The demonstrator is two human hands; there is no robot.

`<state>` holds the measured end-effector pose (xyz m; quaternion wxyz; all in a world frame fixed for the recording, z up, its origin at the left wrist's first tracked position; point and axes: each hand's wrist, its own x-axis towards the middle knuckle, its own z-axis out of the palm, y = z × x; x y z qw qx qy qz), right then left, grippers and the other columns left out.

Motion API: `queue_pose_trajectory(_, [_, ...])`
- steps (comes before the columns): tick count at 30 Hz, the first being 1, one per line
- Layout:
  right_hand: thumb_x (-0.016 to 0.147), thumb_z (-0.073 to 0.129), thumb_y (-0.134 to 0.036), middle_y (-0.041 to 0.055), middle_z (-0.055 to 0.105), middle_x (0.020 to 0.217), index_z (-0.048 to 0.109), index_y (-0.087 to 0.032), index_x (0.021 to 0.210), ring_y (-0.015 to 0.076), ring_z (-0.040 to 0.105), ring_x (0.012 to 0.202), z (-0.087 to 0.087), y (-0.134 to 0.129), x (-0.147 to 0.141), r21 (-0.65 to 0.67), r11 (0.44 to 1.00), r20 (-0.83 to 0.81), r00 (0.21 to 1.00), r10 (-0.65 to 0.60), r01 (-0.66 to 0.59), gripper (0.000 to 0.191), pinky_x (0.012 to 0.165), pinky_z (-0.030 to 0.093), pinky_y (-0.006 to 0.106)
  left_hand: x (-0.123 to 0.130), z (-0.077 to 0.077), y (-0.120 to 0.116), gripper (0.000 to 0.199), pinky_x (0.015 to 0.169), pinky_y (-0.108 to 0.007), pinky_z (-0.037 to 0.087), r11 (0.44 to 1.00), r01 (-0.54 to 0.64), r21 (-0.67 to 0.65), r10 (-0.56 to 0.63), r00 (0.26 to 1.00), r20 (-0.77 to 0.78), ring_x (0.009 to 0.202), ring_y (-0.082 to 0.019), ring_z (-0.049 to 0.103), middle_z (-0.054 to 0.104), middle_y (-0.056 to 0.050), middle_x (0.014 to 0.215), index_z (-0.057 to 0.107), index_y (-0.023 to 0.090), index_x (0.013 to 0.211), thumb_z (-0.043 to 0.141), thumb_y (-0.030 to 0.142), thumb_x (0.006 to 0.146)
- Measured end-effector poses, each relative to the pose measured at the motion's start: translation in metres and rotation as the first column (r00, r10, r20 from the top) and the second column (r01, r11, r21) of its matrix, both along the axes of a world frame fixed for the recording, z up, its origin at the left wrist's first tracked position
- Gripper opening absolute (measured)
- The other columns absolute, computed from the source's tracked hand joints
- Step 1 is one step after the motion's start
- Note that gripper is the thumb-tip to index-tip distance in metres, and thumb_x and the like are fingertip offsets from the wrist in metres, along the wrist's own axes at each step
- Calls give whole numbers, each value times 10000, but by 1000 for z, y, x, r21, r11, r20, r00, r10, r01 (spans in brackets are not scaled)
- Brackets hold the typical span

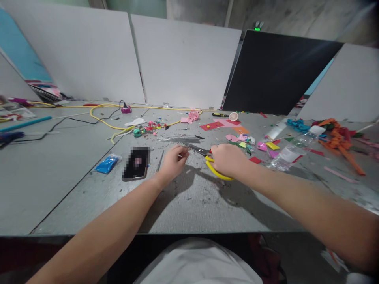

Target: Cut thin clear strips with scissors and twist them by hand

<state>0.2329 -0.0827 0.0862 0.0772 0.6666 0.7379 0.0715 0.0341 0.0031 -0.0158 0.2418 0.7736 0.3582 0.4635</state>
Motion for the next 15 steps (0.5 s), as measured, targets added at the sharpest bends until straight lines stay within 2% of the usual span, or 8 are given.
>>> queue_pose_trajectory(6, [970, 550, -466, 218, 752, 1061, 702, -119, 1123, 316, 738, 992, -6, -10, 1, 12, 999, -15, 999, -34, 35, 408, 804, 526, 352, 0, 1, -1, 119, 639, -259, 528, 1000, 1, -19, -1, 1000, -2, 755, -172, 608, 645, -47, 837, 684, 188, 806, 608, 225, 890])
queue_pose_trajectory(8, [985, 510, -501, 210, 754, 1025, 704, -130, 1092, 310, 740, 954, -9, -13, 5, 24, 998, -45, 997, -59, 60, 432, 766, 519, 349, 0, 2, 0, 124, 649, -260, 540, 999, 12, -34, -12, 1000, -3, 768, -173, 617, 663, -53, 872, 718, 188, 863, 601, 218, 891])
queue_pose_trajectory(11, [999, 443, -598, 188, 756, 965, 712, -151, 1035, 306, 739, 905, -16, -16, 14, 27, 993, -100, 989, -111, 114, 523, 707, 496, 344, -2, 3, 1, 182, 673, -266, 556, 999, -7, -36, 6, 1000, -23, 801, -179, 634, 665, -53, 881, 760, 194, 969, 597, 198, 890])
queue_pose_trajectory(15, [970, 478, -659, 177, 760, 955, 721, -153, 984, 311, 736, 915, -30, -16, 35, -17, 981, -124, 974, -192, 191, 562, 673, 456, 333, -3, 3, 4, 200, 702, -287, 565, 998, -61, -35, 60, 998, -32, 808, -186, 648, 669, -55, 866, 769, 188, 995, 599, 183, 889])
